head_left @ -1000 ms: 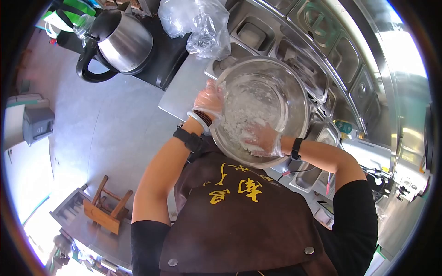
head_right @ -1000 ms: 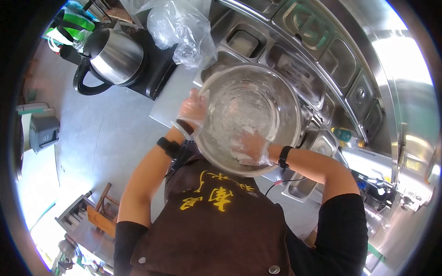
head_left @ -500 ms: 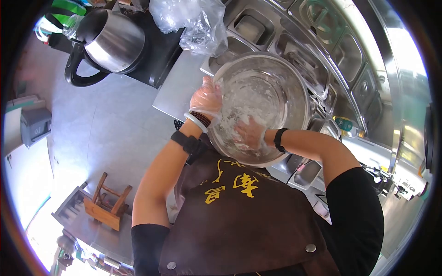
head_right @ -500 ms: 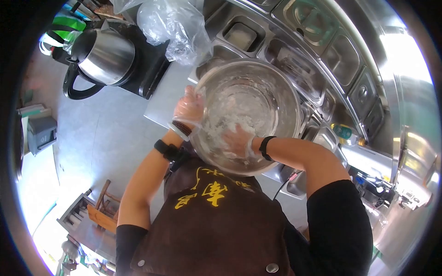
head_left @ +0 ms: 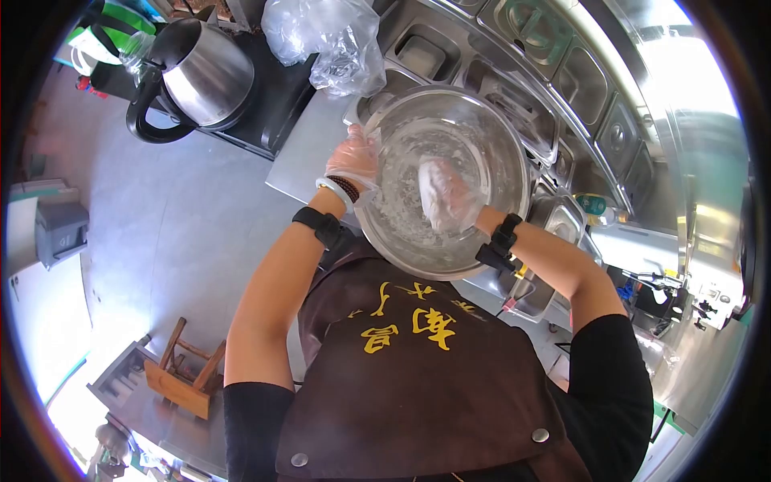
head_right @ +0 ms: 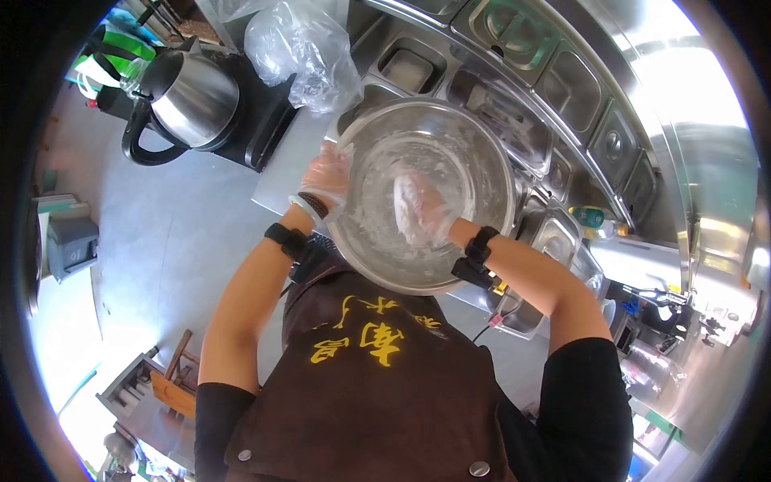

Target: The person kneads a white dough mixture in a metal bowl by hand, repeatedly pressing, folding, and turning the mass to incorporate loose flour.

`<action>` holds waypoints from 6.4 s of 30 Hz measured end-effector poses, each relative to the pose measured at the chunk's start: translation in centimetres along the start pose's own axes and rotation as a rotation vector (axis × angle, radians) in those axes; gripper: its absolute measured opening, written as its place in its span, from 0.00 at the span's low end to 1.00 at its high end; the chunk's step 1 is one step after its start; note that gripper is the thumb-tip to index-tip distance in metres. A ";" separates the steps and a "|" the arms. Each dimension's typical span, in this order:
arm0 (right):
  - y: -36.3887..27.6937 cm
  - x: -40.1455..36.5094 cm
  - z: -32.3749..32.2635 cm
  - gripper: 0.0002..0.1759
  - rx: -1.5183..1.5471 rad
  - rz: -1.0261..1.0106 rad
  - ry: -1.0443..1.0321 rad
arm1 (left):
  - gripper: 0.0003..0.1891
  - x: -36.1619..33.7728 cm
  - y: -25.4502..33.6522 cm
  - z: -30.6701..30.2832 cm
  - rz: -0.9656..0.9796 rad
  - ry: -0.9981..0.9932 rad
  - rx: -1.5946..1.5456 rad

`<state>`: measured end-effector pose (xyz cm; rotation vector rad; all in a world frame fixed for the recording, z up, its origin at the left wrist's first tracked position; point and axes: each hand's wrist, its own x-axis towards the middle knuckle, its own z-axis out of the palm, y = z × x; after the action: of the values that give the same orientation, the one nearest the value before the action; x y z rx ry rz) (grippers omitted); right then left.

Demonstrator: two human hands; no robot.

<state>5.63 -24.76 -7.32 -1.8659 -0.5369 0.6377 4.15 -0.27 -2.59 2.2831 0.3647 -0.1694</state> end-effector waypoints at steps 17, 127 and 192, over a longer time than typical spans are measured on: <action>-9.0 -1.5 -3.1 0.30 -0.551 0.375 -0.111 | 0.23 -0.2 0.5 -0.2 -0.014 0.002 -0.021; -6.4 5.4 -2.0 0.27 -0.883 0.093 -0.388 | 0.18 0.6 0.6 0.1 -0.053 0.023 -0.079; -2.0 1.1 -0.4 0.28 -0.965 0.178 0.344 | 0.20 0.6 0.5 -0.1 -0.012 0.027 0.051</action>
<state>6.62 -23.62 -5.52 -2.8818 -0.4868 0.1294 4.84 -0.38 -2.32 2.3363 0.3917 -0.1555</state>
